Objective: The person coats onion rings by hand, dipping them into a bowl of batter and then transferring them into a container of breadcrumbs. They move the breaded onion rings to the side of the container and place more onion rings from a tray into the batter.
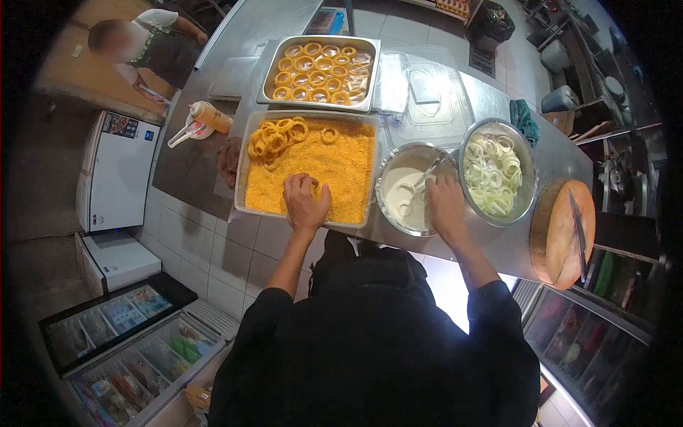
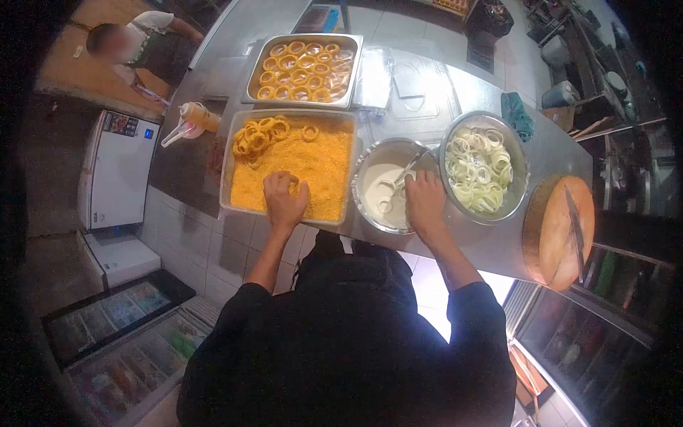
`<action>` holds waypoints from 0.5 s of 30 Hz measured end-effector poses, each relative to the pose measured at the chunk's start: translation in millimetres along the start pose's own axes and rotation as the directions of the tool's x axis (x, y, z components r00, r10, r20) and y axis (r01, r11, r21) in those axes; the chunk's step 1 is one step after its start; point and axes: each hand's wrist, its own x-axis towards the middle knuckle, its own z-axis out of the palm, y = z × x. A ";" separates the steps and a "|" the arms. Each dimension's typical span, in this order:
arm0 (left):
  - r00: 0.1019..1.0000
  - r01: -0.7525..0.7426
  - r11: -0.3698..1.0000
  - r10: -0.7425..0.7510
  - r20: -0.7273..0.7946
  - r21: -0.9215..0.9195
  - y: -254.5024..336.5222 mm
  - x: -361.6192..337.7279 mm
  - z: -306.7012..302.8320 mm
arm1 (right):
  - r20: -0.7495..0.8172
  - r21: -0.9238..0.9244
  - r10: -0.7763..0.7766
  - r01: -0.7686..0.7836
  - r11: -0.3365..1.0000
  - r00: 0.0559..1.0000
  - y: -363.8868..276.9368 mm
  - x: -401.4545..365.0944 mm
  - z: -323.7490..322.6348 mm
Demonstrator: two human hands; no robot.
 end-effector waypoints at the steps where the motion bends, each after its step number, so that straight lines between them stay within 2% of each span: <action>1: 1.000 0.007 1.000 -0.007 0.017 -0.011 0.7 0.9 -1.7 | 0.048 0.100 -0.004 -0.001 0.995 0.999 -0.6 1.3 -5.7; 2: 1.000 0.008 1.000 -0.008 0.016 -0.011 0.7 0.9 -1.7 | 0.096 0.198 -0.012 -0.008 0.980 0.995 -1.6 2.5 -12.1; 3: 1.000 0.008 1.000 -0.008 0.011 -0.003 -0.3 0.5 0.1 | 0.095 0.196 -0.012 -0.007 0.981 0.995 -5.4 4.8 -17.0; 5: 1.000 0.004 1.000 -0.004 0.008 0.003 -2.8 0.6 3.5 | -0.062 0.374 -0.043 0.064 0.925 0.997 -16.7 8.5 -23.6; 8: 1.000 -0.013 1.000 0.013 -0.009 0.009 -4.1 0.1 3.8 | -0.155 0.432 -0.073 0.134 0.892 0.985 -22.0 10.8 -6.2; 11: 1.000 0.004 1.000 -0.004 0.014 0.007 -0.9 0.0 -0.5 | -0.102 0.444 -0.102 0.137 0.885 0.990 -23.8 10.7 4.0; 15: 1.000 -0.003 1.000 0.003 0.010 -0.010 -2.1 -0.3 1.0 | -0.084 0.493 -0.142 0.165 0.854 0.986 -25.9 8.3 -22.3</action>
